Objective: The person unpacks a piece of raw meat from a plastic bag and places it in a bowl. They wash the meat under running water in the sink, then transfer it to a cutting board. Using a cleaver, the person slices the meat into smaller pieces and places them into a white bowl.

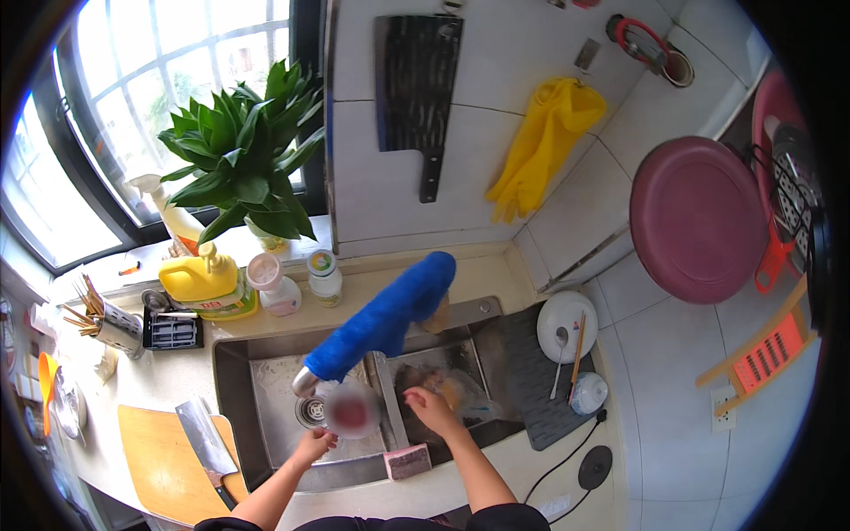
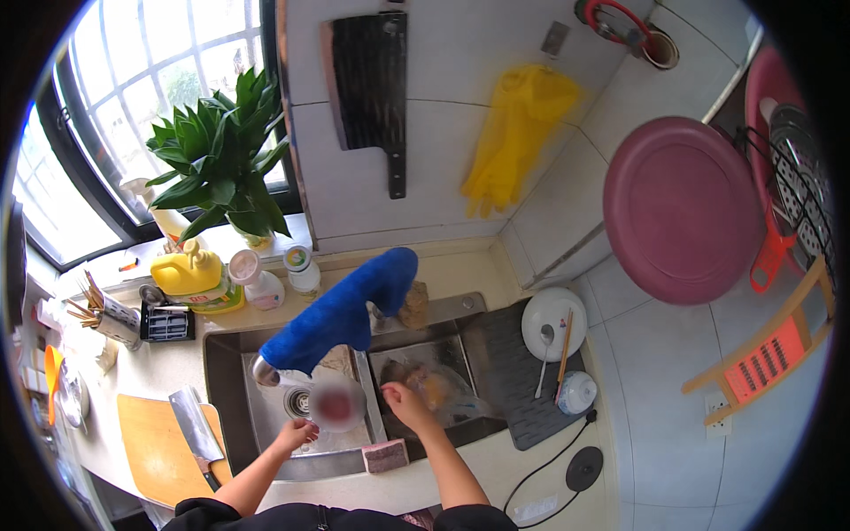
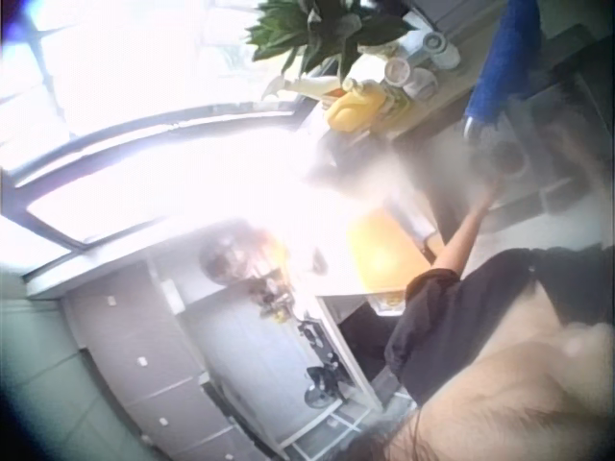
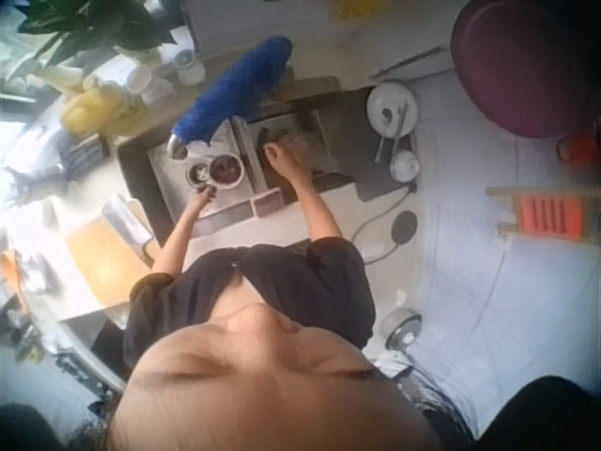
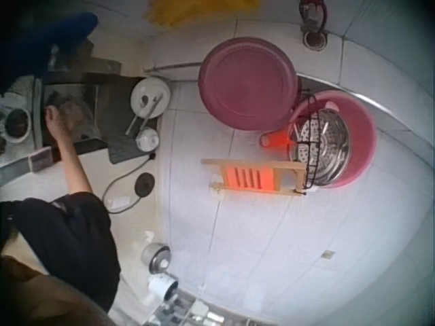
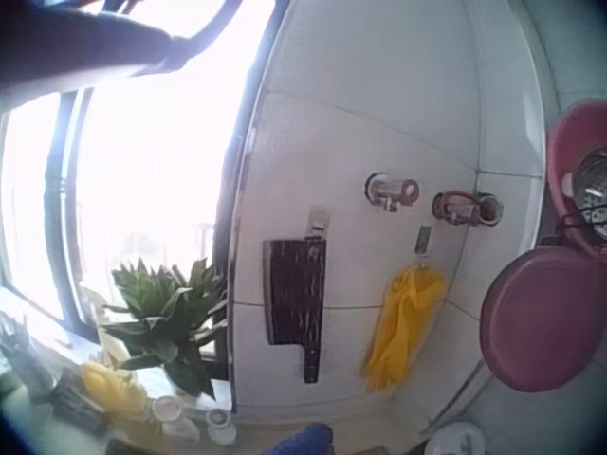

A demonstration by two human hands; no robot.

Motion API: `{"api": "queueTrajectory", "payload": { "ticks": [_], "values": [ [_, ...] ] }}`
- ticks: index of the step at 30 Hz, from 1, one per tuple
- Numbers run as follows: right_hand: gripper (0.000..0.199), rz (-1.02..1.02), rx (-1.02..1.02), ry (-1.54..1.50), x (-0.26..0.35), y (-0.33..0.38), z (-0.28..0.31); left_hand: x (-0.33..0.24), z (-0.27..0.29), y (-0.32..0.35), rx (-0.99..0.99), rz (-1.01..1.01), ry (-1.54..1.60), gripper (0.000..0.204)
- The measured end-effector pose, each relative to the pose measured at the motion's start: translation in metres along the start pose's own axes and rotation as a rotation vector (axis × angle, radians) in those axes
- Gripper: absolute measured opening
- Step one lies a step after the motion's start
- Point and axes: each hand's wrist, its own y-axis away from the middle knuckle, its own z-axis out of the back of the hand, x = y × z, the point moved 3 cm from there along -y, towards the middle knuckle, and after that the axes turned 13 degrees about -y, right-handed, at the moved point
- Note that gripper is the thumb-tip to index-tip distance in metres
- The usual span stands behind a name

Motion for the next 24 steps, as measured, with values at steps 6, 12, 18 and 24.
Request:
{"api": "queueTrajectory", "payload": {
  "ticks": [6,12,18,24],
  "values": [
    [0.012,0.154,-0.53,0.087,0.008,-0.036,0.056,-0.107,0.066,0.089,-0.522,-0.408,-0.04,0.011],
    [0.015,0.514,-0.506,0.056,0.084,-0.15,0.114,-0.27,0.074,0.184,-0.897,-0.938,-0.377,0.024],
    [0.022,0.436,-0.006,-0.292,0.109,-0.199,0.075,-0.279,0.065,0.191,-0.781,-1.048,-0.465,0.028],
    [0.025,0.535,-0.054,0.01,0.09,-0.206,0.068,-0.282,0.05,0.192,-0.785,-0.992,-0.395,0.028]
  ]
}}
